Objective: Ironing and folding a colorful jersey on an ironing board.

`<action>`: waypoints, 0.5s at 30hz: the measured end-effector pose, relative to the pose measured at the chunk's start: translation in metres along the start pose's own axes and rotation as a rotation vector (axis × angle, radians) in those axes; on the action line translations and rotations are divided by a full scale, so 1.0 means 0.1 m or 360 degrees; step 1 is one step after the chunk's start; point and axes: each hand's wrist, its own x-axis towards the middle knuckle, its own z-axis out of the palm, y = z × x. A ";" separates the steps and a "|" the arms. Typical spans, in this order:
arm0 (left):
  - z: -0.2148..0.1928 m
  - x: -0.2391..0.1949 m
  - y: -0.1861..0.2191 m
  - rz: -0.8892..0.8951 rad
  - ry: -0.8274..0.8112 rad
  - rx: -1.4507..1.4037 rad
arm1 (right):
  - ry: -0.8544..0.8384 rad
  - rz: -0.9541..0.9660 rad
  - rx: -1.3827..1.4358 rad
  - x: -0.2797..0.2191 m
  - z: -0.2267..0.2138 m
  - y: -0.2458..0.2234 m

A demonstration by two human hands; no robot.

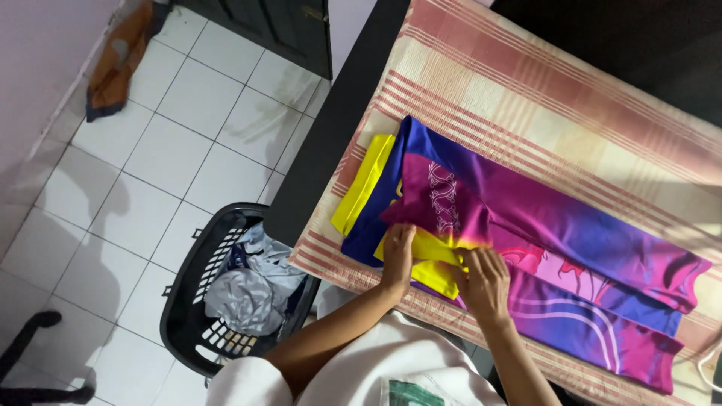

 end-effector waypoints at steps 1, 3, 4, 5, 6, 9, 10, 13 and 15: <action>-0.05 0.04 -0.07 -0.0019 0.0037 0.0001 | -0.0099 0.0085 0.0013 -0.10 0.04 -0.03; -0.12 0.09 -0.16 -0.0040 0.0070 -0.0002 | -0.0199 0.0169 0.0021 -0.20 0.07 -0.09; -0.14 0.10 -0.17 -0.0047 0.0110 0.0038 | -0.0233 0.0230 0.0135 -0.19 0.08 -0.13; -0.16 0.09 -0.19 -0.0053 0.0150 0.0078 | -0.0267 0.0290 0.0249 -0.20 0.07 -0.17; -0.11 -0.03 -0.05 -0.0037 0.0151 0.0069 | -0.0259 0.0273 0.0250 -0.19 0.04 -0.18; 0.03 -0.37 0.24 -0.0078 0.0186 -0.0171 | -0.0142 0.0339 0.0300 -0.30 -0.07 -0.07; 0.07 -0.44 0.26 -0.0100 0.0304 -0.0160 | -0.0149 0.0410 0.0236 -0.42 -0.10 0.05; 0.15 -0.55 0.13 -0.0021 0.0424 -0.0311 | -0.0102 0.0772 0.0150 -0.65 -0.31 0.40; 0.23 -0.61 0.08 0.0078 0.0413 -0.0464 | -0.0040 0.1074 0.0124 -0.81 -0.48 0.69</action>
